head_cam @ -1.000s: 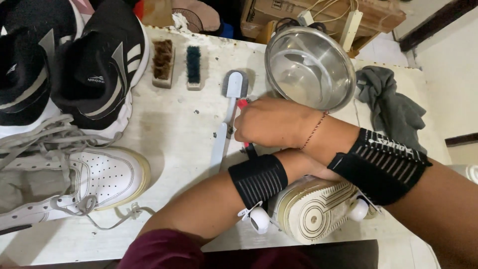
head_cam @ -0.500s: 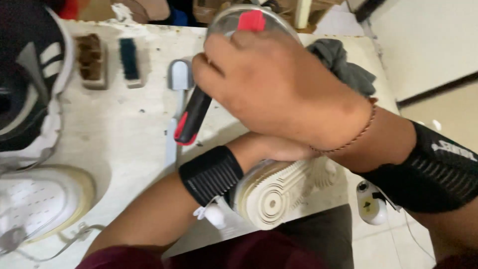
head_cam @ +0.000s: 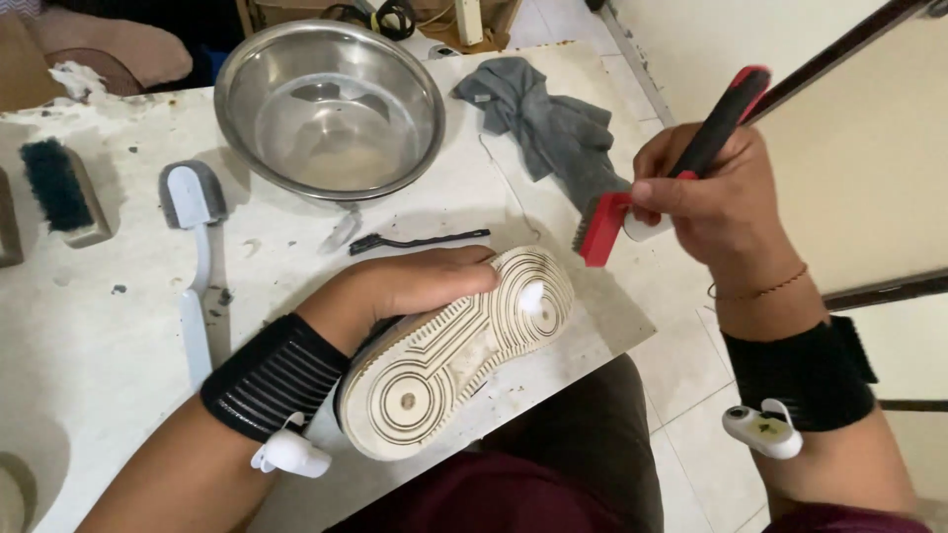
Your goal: Cleaning the sole of a white sneaker using cleaning solution, a brush, and a scraper tool to remove dirt from the treads.
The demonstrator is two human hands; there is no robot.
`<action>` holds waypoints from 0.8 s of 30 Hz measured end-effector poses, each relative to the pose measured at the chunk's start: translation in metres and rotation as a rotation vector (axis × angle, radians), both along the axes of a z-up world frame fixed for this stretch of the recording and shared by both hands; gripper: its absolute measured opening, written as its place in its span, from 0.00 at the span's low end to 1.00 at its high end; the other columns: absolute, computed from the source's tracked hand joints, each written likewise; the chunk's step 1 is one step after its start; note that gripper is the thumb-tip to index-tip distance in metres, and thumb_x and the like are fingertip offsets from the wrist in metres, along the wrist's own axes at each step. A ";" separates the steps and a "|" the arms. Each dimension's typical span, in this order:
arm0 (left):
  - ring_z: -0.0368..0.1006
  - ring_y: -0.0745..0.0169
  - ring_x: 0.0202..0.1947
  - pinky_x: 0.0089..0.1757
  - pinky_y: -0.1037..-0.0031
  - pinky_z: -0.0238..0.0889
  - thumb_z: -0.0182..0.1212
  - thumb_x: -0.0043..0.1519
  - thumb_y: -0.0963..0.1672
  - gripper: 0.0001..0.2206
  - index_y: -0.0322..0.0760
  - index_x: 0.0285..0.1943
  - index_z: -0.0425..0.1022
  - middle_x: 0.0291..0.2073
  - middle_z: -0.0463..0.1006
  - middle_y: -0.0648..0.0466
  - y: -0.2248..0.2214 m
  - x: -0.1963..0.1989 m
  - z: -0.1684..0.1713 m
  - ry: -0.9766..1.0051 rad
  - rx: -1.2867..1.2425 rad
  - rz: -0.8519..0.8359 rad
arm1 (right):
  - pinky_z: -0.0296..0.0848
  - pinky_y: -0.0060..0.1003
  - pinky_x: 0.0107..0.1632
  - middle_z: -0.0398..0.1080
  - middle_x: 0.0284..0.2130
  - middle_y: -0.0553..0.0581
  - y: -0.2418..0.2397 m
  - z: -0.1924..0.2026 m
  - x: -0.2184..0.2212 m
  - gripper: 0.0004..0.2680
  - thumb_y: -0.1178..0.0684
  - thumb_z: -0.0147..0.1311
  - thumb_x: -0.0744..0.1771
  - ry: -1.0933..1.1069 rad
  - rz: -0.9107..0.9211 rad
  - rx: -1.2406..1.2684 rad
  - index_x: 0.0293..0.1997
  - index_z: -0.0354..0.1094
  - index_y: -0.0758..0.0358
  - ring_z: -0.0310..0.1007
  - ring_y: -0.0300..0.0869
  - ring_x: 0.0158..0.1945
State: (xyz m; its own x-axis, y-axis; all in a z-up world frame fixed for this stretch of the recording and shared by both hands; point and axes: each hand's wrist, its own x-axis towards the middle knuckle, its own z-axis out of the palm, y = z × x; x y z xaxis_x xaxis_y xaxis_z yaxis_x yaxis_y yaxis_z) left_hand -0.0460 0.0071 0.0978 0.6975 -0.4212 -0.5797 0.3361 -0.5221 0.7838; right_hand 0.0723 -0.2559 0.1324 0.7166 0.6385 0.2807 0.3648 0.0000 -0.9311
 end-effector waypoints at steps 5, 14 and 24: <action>0.68 0.33 0.63 0.60 0.52 0.61 0.47 0.53 0.59 0.37 0.40 0.70 0.68 0.59 0.74 0.30 0.002 0.002 -0.020 -0.108 -0.131 0.040 | 0.62 0.32 0.16 0.65 0.18 0.62 -0.021 -0.063 0.012 0.13 0.67 0.65 0.59 0.206 -0.118 0.259 0.36 0.61 0.66 0.63 0.42 0.12; 0.71 0.33 0.59 0.57 0.53 0.63 0.47 0.53 0.58 0.35 0.43 0.69 0.69 0.55 0.76 0.32 0.001 0.005 -0.024 -0.112 -0.132 0.056 | 0.72 0.33 0.24 0.70 0.23 0.66 -0.017 -0.087 0.015 0.14 0.41 0.51 0.70 0.241 -0.290 0.362 0.38 0.67 0.64 0.71 0.45 0.20; 0.74 0.34 0.52 0.53 0.52 0.65 0.41 0.58 0.58 0.33 0.41 0.66 0.71 0.47 0.79 0.33 0.000 0.010 -0.038 -0.143 -0.147 0.039 | 0.66 0.28 0.17 0.63 0.25 0.57 -0.022 -0.089 0.004 0.11 0.57 0.58 0.71 0.215 -0.509 0.373 0.51 0.52 0.57 0.66 0.41 0.16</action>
State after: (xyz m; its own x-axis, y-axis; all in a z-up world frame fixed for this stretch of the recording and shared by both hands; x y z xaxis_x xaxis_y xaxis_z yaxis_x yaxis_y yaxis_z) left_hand -0.0360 0.0074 0.0600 0.7862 -0.4645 -0.4076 0.2335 -0.3874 0.8919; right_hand 0.0761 -0.2778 0.0431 0.9676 0.0932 0.2346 0.2108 0.2133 -0.9540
